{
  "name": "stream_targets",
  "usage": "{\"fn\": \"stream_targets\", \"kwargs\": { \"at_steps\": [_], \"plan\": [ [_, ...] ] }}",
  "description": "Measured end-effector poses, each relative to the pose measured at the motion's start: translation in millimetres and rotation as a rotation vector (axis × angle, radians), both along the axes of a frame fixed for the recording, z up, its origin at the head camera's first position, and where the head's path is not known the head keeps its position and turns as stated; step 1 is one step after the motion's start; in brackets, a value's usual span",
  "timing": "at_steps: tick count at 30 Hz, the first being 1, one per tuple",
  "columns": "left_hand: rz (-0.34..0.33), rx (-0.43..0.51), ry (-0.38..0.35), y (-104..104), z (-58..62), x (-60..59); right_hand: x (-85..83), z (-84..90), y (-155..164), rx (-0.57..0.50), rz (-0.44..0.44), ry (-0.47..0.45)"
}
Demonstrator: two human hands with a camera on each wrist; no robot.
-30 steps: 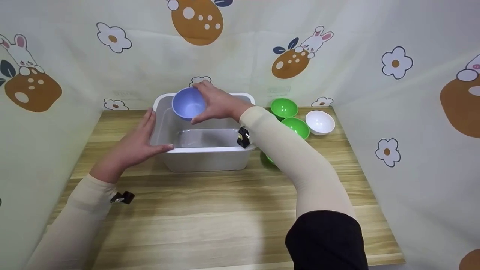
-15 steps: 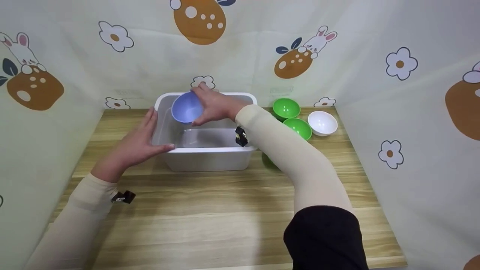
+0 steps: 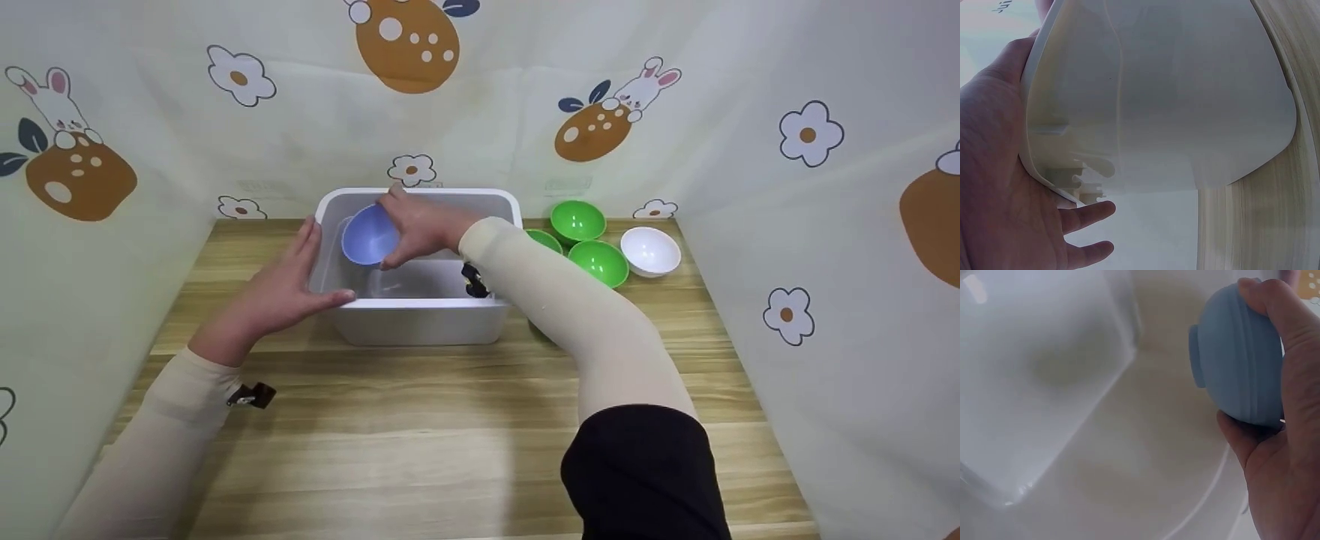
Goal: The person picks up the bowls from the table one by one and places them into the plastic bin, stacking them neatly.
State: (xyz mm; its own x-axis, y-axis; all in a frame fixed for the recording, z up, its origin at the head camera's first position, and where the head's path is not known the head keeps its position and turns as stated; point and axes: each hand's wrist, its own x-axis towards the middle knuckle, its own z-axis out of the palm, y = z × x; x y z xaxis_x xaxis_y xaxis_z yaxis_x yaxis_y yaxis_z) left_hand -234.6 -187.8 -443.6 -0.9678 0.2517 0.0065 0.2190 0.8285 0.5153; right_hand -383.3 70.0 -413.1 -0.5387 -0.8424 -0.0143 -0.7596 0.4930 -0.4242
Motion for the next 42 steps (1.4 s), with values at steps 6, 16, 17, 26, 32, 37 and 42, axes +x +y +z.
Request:
{"fn": "stream_targets", "kwargs": {
  "at_steps": [6, 16, 17, 26, 32, 37, 42],
  "plan": [
    [0.000, 0.002, 0.009, 1, -1.0, -1.5, 1.5, -16.0, -4, 0.070, -0.008, 0.049],
    [-0.004, 0.006, 0.040, 0, -1.6, -0.4, 2.0, -33.9, -16, 0.150, 0.039, 0.079],
    [-0.005, 0.008, 0.039, 0, -1.5, -0.3, 2.2, -34.5, -16, 0.154, 0.041, 0.077],
    [0.001, 0.000, 0.035, 0, -0.3, 0.6, 2.1, -39.4, -21, 0.203, 0.041, 0.087],
    [0.008, 0.031, 0.031, 0, -1.3, 0.6, 5.4, -41.8, -23, 0.241, 0.047, 0.092],
    [0.011, 0.031, 0.033, 0, -1.8, 0.6, 6.3, -42.7, -24, 0.275, 0.043, 0.102],
    [0.010, 0.039, 0.035, 0, -1.2, 1.2, 4.1, -45.9, -25, 0.295, 0.049, 0.115]
  ]
}}
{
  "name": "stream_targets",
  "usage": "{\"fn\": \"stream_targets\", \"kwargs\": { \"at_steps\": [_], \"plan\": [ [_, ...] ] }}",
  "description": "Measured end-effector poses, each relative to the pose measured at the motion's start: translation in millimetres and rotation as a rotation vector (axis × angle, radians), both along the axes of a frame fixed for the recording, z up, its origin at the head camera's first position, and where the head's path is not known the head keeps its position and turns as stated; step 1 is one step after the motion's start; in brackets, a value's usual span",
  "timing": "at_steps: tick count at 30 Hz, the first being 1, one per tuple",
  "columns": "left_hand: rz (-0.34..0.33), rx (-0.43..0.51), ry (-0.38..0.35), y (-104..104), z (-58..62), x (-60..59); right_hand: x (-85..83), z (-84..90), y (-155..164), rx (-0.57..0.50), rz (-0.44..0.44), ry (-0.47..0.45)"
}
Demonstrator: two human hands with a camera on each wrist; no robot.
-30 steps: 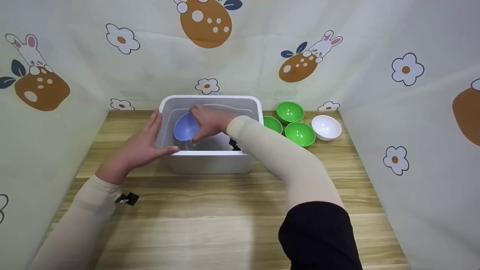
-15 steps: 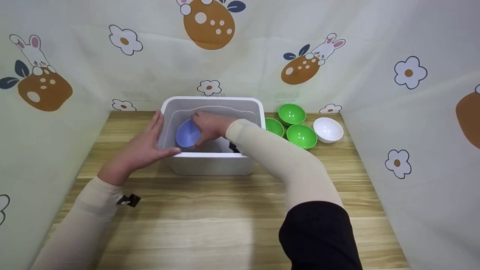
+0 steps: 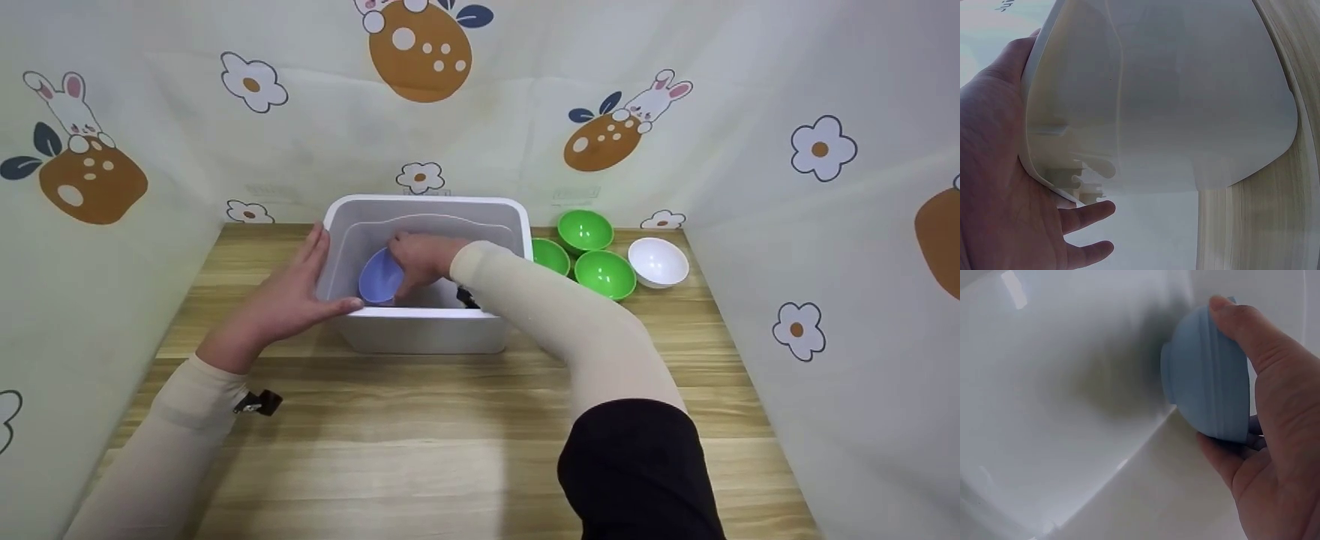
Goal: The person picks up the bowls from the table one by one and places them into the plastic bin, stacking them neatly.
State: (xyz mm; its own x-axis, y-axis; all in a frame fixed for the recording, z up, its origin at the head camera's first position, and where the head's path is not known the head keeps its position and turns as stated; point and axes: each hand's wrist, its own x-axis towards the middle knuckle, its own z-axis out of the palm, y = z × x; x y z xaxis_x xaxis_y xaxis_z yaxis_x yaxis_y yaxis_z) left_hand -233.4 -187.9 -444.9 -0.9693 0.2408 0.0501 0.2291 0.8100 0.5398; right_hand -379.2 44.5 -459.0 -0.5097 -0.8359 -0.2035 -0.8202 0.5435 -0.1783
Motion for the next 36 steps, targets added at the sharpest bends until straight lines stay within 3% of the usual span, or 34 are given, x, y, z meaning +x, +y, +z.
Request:
{"fn": "stream_targets", "kwargs": {
  "at_steps": [9, 22, 36],
  "plan": [
    [-0.001, -0.017, 0.001, 1, 1.3, 1.1, 0.1, -1.1, -3, 0.013, 0.008, 0.003],
    [0.008, -0.002, -0.006, 1, 1.9, 0.6, 12.7, 10.7, -13, 0.146, -0.034, 0.082],
    [0.011, -0.010, -0.007, 0, 1.1, 0.0, 12.6, 10.0, -16, 0.226, -0.031, 0.087]
  ]
}}
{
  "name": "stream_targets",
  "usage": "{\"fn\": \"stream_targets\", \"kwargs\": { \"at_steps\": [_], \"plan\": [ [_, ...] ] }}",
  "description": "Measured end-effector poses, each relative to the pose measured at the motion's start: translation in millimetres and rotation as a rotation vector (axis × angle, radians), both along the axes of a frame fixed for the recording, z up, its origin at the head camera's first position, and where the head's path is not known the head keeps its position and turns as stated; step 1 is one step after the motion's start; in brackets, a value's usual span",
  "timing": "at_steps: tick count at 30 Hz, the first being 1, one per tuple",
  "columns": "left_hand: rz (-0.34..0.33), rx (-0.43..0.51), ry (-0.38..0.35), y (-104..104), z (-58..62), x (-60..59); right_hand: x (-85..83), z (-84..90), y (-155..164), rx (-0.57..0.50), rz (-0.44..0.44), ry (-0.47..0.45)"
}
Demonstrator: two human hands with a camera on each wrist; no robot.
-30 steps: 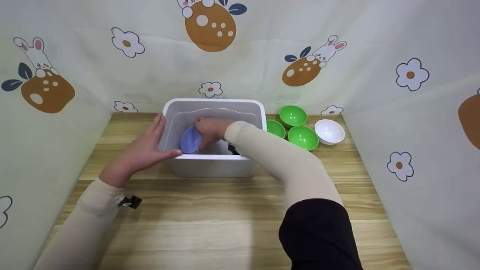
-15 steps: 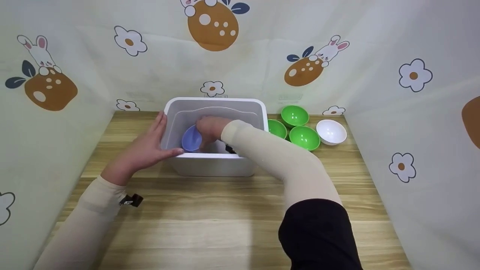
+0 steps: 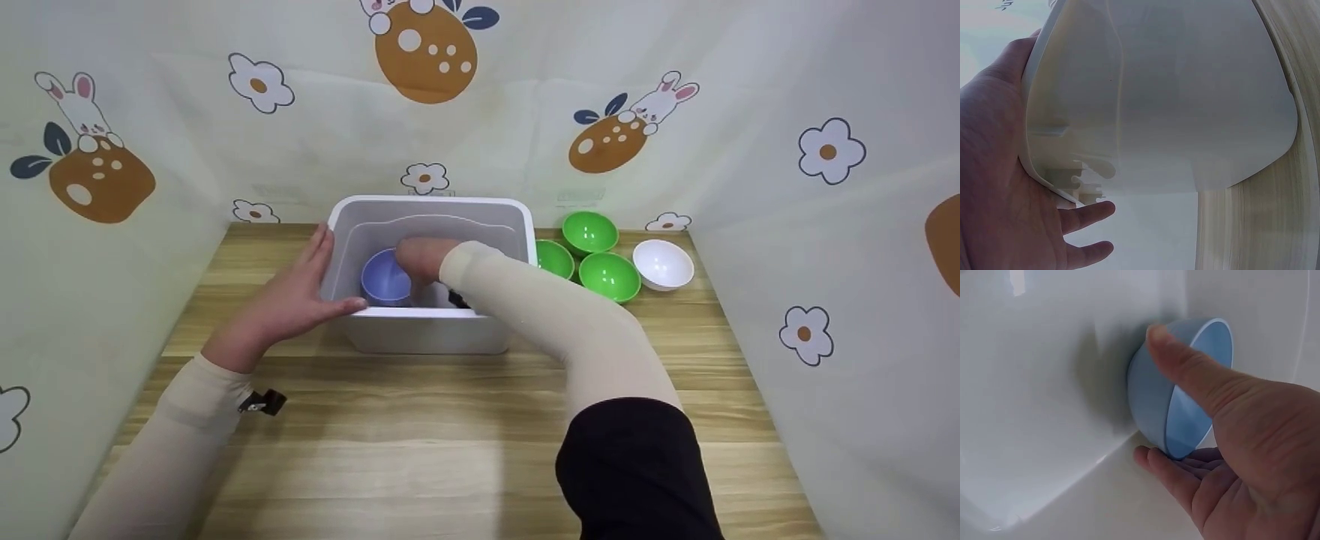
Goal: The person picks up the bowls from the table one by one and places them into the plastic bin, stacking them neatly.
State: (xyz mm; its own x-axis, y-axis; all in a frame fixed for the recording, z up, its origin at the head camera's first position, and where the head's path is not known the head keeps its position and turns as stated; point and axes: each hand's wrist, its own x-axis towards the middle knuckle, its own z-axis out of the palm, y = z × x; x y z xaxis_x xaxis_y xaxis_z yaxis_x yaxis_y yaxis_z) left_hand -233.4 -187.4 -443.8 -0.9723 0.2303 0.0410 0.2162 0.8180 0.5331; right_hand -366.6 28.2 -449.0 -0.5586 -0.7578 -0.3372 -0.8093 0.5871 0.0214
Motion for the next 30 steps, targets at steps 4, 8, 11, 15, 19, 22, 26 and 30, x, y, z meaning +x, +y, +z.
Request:
{"fn": "stream_targets", "kwargs": {
  "at_steps": [4, 8, 11, 15, 19, 22, 26, 30],
  "plan": [
    [0.004, 0.000, 0.002, 1, -0.4, -0.6, -1.4, 1.0, 1, -0.007, 0.028, 0.026],
    [0.002, -0.003, 0.004, 1, -0.5, -0.3, -3.7, 1.6, 4, -0.018, 0.034, 0.039],
    [-0.004, 0.009, 0.004, 1, -0.4, -0.2, -5.4, 3.8, 5, -0.007, 0.027, 0.032],
    [-0.010, 0.023, -0.002, 0, -0.2, 0.0, -7.7, 9.6, 8, -0.019, 0.018, -0.018],
    [-0.009, 0.025, -0.002, 0, 0.4, 0.4, -8.6, 18.8, 14, -0.074, -0.002, -0.089],
    [-0.005, 0.026, -0.002, 0, 0.4, 0.6, -6.6, 28.5, 20, -0.116, -0.029, -0.137],
    [-0.002, 0.031, -0.001, 0, -0.7, 0.2, -4.1, 42.4, 31, -0.173, -0.066, -0.184],
    [-0.004, 0.035, 0.000, 0, -0.6, -0.1, -3.5, 58.7, 44, -0.209, -0.086, -0.203]
  ]
}}
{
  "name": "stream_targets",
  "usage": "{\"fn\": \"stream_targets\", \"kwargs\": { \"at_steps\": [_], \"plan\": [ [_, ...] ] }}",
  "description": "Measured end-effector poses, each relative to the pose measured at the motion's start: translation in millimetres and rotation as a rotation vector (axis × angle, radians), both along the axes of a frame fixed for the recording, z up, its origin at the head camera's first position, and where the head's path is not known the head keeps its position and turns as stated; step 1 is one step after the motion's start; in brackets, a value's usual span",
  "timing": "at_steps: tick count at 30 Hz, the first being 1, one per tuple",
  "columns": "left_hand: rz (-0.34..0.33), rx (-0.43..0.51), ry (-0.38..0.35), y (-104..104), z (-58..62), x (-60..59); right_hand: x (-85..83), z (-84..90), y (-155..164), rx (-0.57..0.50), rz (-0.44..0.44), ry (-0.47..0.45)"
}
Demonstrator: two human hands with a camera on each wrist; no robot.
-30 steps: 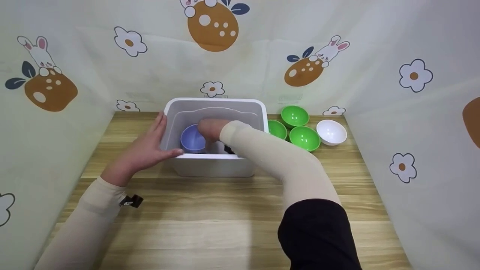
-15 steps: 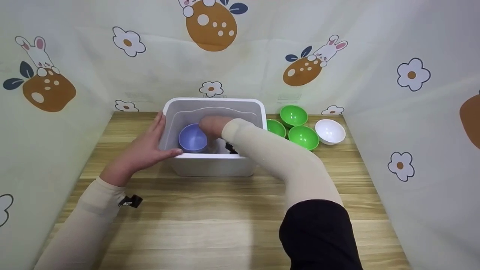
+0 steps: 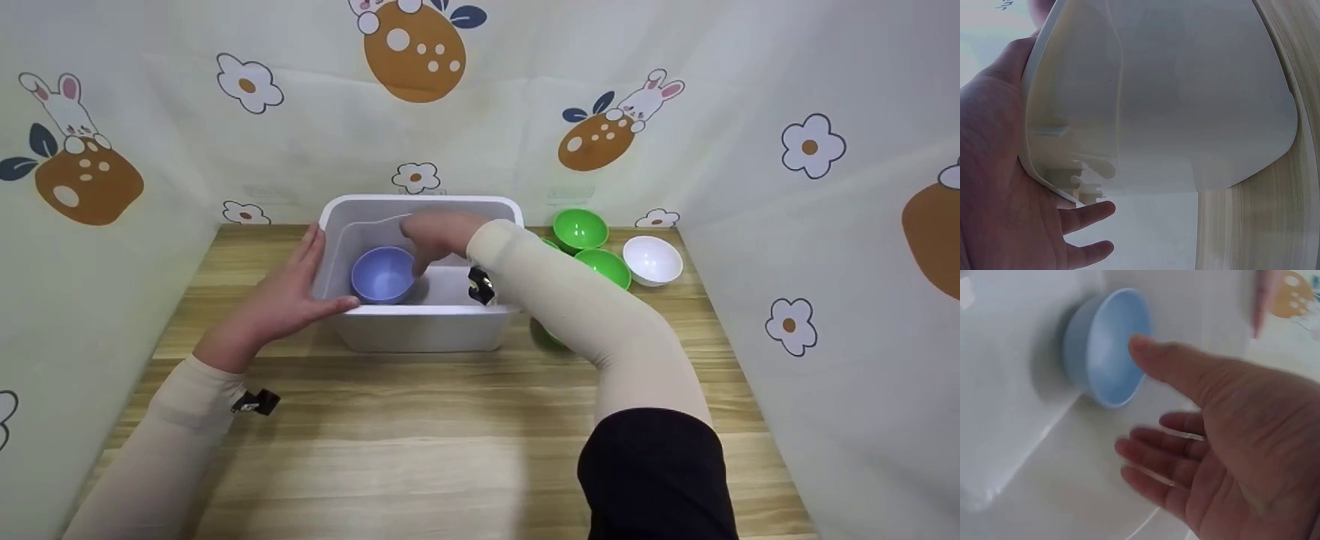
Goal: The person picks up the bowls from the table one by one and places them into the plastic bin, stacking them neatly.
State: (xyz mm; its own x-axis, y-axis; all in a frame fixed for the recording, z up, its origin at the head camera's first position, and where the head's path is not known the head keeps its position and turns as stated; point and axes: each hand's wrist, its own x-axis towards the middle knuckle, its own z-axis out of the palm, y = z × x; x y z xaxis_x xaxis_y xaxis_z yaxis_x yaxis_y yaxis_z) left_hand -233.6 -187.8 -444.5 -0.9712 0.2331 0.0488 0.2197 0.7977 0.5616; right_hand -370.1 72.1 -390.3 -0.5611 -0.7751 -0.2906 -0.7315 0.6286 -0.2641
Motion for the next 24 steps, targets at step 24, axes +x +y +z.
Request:
{"fn": "stream_targets", "kwargs": {
  "at_steps": [24],
  "plan": [
    [-0.007, -0.009, -0.007, 1, 1.8, 1.8, 68.2, 43.9, 139, -0.522, -0.139, 0.029]
  ]
}}
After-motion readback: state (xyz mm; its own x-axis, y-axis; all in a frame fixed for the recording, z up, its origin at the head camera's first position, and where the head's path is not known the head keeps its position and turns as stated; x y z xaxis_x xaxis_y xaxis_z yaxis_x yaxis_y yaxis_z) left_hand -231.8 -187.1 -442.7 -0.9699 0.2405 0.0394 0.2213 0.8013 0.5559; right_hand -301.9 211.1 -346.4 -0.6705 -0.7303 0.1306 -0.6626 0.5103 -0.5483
